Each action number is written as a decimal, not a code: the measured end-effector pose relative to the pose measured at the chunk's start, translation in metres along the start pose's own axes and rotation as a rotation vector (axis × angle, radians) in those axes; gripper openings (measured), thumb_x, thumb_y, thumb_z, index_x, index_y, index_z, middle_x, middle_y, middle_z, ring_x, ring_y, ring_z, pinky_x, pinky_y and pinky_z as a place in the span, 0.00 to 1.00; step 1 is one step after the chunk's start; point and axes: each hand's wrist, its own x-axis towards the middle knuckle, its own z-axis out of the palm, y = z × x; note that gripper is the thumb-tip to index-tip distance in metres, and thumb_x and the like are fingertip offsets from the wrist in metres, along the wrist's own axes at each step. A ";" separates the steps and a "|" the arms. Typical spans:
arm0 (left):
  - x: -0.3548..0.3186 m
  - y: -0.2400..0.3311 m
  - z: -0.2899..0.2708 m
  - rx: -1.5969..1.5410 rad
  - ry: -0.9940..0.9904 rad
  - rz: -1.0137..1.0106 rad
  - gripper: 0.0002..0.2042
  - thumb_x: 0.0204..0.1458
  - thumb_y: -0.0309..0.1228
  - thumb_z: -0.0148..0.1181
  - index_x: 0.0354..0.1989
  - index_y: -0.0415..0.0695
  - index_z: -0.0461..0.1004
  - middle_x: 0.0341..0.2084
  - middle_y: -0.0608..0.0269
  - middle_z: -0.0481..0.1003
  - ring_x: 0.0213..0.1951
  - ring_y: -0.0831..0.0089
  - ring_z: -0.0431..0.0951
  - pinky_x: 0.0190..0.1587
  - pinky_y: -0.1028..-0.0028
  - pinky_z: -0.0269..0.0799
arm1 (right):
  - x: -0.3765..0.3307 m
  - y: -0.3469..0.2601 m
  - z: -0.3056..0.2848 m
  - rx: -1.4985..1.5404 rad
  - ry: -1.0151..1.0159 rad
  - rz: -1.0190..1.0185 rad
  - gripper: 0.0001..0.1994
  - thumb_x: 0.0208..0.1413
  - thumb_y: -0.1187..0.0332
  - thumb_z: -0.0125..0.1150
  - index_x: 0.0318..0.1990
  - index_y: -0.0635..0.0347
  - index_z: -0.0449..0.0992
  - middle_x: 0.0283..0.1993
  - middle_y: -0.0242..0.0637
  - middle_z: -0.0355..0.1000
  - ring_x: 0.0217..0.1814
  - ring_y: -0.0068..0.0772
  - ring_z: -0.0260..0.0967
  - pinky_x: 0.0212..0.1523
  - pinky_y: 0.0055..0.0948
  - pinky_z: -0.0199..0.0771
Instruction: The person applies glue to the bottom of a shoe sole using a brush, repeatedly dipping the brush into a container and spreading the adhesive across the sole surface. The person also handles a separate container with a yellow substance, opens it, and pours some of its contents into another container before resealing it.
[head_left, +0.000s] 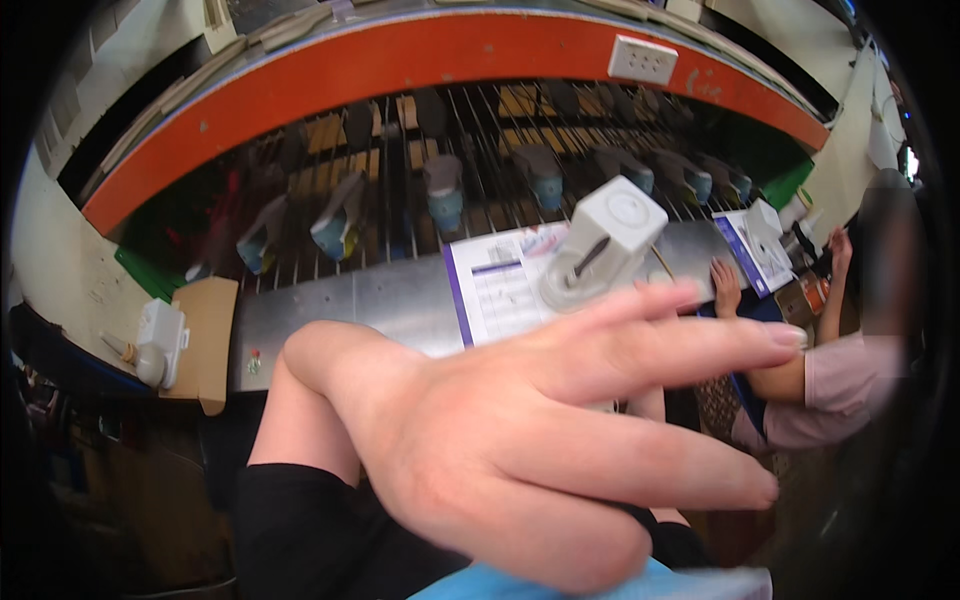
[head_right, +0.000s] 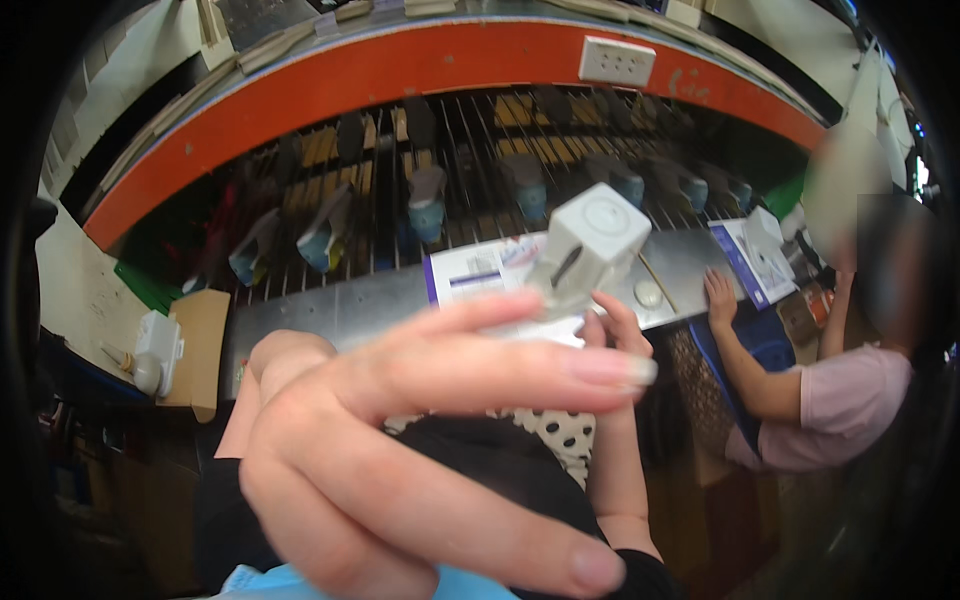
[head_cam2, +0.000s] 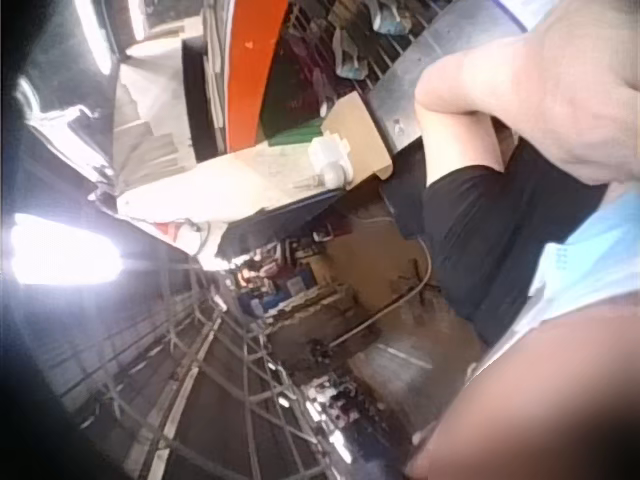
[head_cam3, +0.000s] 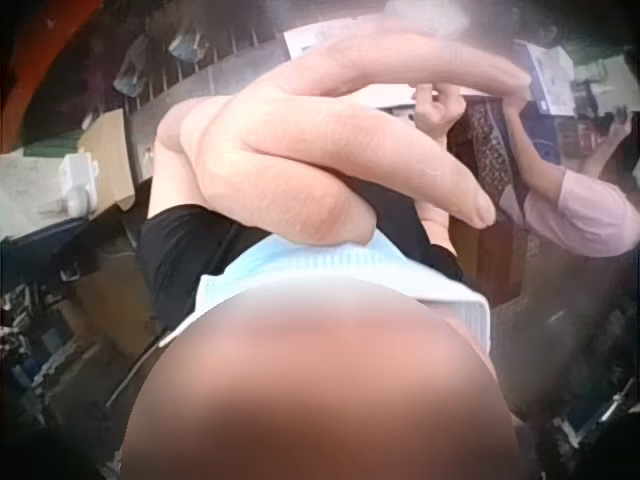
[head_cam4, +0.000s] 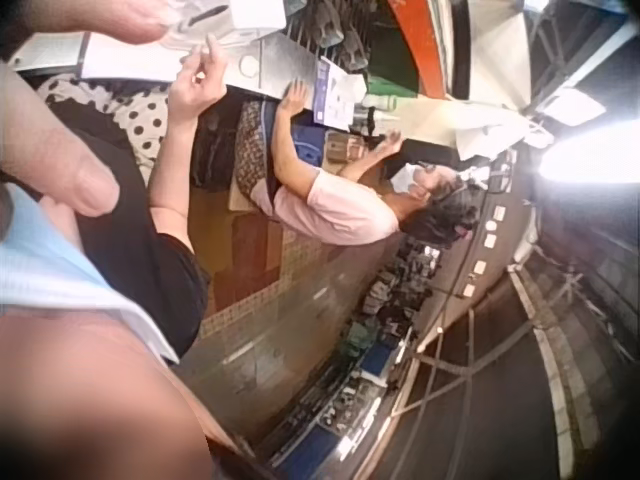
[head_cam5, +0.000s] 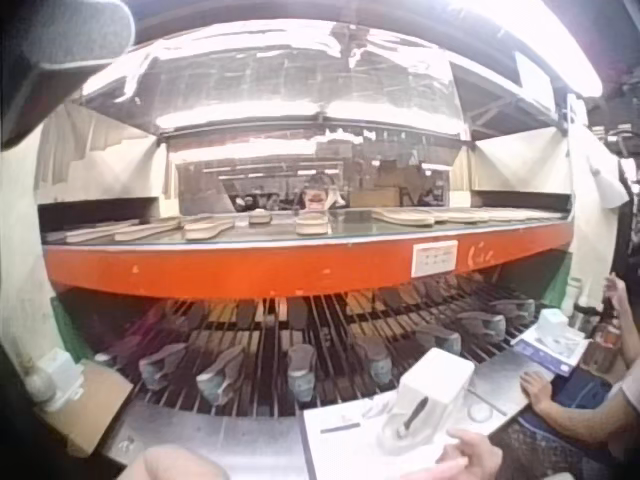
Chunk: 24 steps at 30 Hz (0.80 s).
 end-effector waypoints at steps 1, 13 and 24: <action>-0.004 0.004 0.019 0.092 0.036 0.058 0.05 0.60 0.27 0.58 0.40 0.40 0.74 0.56 0.46 0.76 0.64 0.35 0.68 0.66 0.33 0.53 | -0.007 -0.004 0.002 0.033 -0.019 -0.098 0.13 0.58 0.79 0.63 0.51 0.62 0.79 0.23 0.32 0.74 0.22 0.19 0.69 0.24 0.21 0.67; -0.046 0.036 0.120 -0.837 -0.643 0.124 0.22 0.61 0.34 0.58 0.58 0.30 0.71 0.55 0.39 0.71 0.68 0.37 0.61 0.69 0.35 0.46 | -0.087 -0.053 -0.009 -0.029 -0.266 -0.309 0.10 0.53 0.80 0.67 0.44 0.63 0.82 0.26 0.36 0.76 0.20 0.22 0.71 0.22 0.22 0.69; -0.079 0.028 0.174 -0.371 0.683 0.201 0.19 0.58 0.46 0.63 0.32 0.39 0.72 0.30 0.56 0.73 0.39 0.58 0.77 0.39 0.64 0.71 | -0.122 -0.027 -0.005 -0.031 -0.402 -0.001 0.10 0.59 0.80 0.62 0.47 0.65 0.82 0.32 0.36 0.78 0.28 0.21 0.74 0.28 0.20 0.73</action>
